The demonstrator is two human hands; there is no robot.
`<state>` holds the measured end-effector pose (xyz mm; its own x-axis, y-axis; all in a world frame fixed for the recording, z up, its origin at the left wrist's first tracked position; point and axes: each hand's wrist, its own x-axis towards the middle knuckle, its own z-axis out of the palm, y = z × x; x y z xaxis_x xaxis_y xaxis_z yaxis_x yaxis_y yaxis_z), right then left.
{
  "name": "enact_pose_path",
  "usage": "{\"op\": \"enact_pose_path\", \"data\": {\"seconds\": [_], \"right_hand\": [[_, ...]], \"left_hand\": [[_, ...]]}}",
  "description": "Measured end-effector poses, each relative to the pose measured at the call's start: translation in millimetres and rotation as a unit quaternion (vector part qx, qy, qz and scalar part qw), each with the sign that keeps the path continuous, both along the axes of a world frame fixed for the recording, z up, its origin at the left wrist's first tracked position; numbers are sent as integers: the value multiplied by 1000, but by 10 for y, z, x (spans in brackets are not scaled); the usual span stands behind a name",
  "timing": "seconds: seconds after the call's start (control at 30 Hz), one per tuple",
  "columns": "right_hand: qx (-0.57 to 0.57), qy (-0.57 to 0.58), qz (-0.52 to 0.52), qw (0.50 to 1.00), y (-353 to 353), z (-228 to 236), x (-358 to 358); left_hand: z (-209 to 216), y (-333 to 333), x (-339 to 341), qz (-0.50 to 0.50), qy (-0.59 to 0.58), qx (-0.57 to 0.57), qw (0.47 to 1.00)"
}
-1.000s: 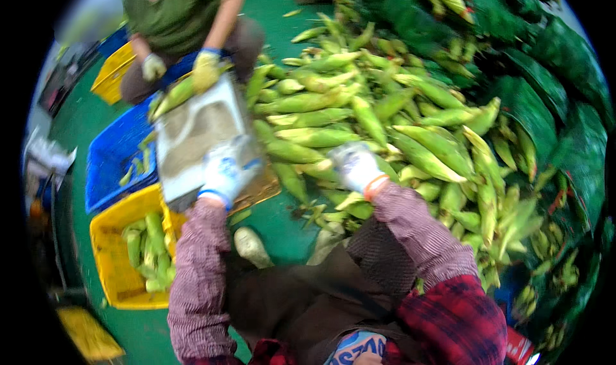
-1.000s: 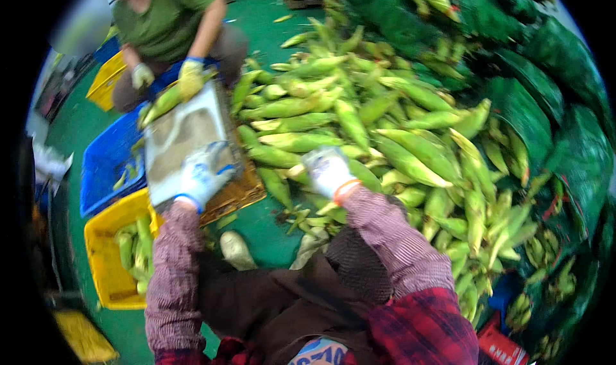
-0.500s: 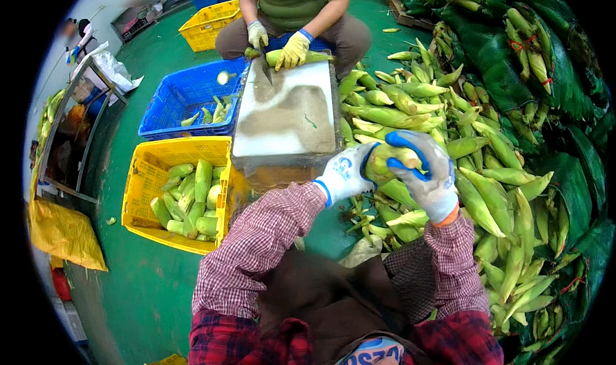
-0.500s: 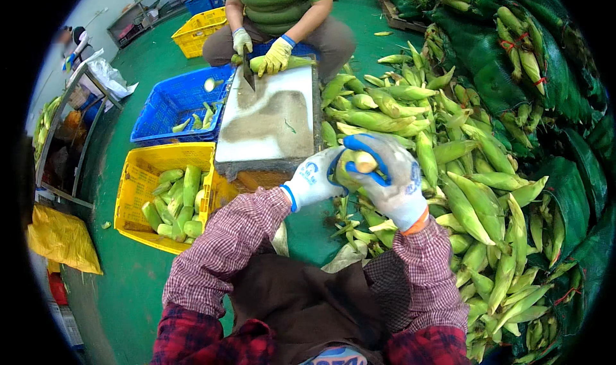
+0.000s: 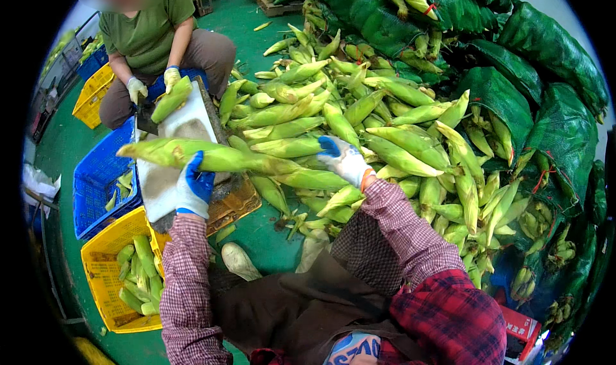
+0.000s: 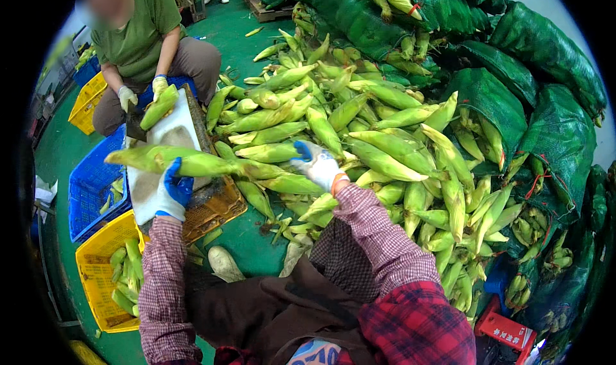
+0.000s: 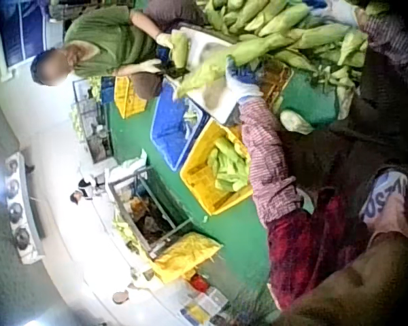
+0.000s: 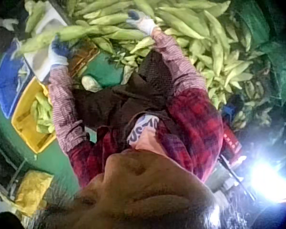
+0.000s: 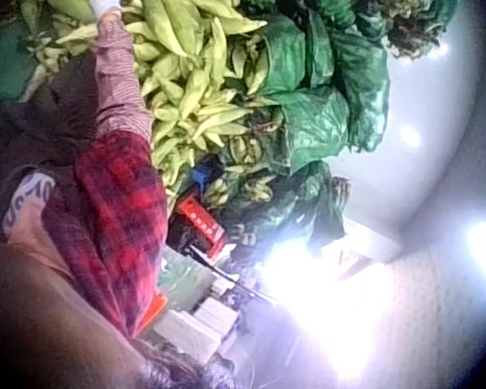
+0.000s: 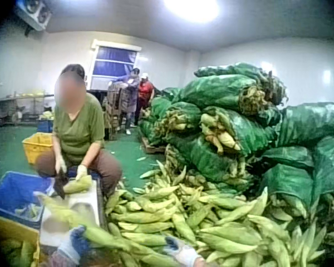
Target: The person empties corn from green mesh bags onto the floor, then sits and shucks the corn by hand, placing the husked cobs into yellow crates. Another person nearby uses a knife to trim corn on a cutting board.
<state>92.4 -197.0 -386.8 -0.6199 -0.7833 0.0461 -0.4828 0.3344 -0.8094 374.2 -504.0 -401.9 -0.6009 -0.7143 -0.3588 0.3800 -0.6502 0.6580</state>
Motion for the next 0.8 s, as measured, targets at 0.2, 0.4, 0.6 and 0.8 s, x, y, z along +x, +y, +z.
{"op": "enact_pose_path", "data": {"seconds": [0.2,0.4,0.6,0.8], "right_hand": [[168,-71,-153,971,290,-590,-825],[336,132,-149,921,58,-890,-1248],[413,222,-161,868,-185,-941,-1303],[421,202,-143,873,-179,-1152,-1618]], "left_hand": [[-227,-489,211,-143,175,108,968],[607,-82,842,20,0,-146,989],[480,1068,2519,287,-496,-383,724],[-1022,1775,3812,408,-454,-78,788]]}}
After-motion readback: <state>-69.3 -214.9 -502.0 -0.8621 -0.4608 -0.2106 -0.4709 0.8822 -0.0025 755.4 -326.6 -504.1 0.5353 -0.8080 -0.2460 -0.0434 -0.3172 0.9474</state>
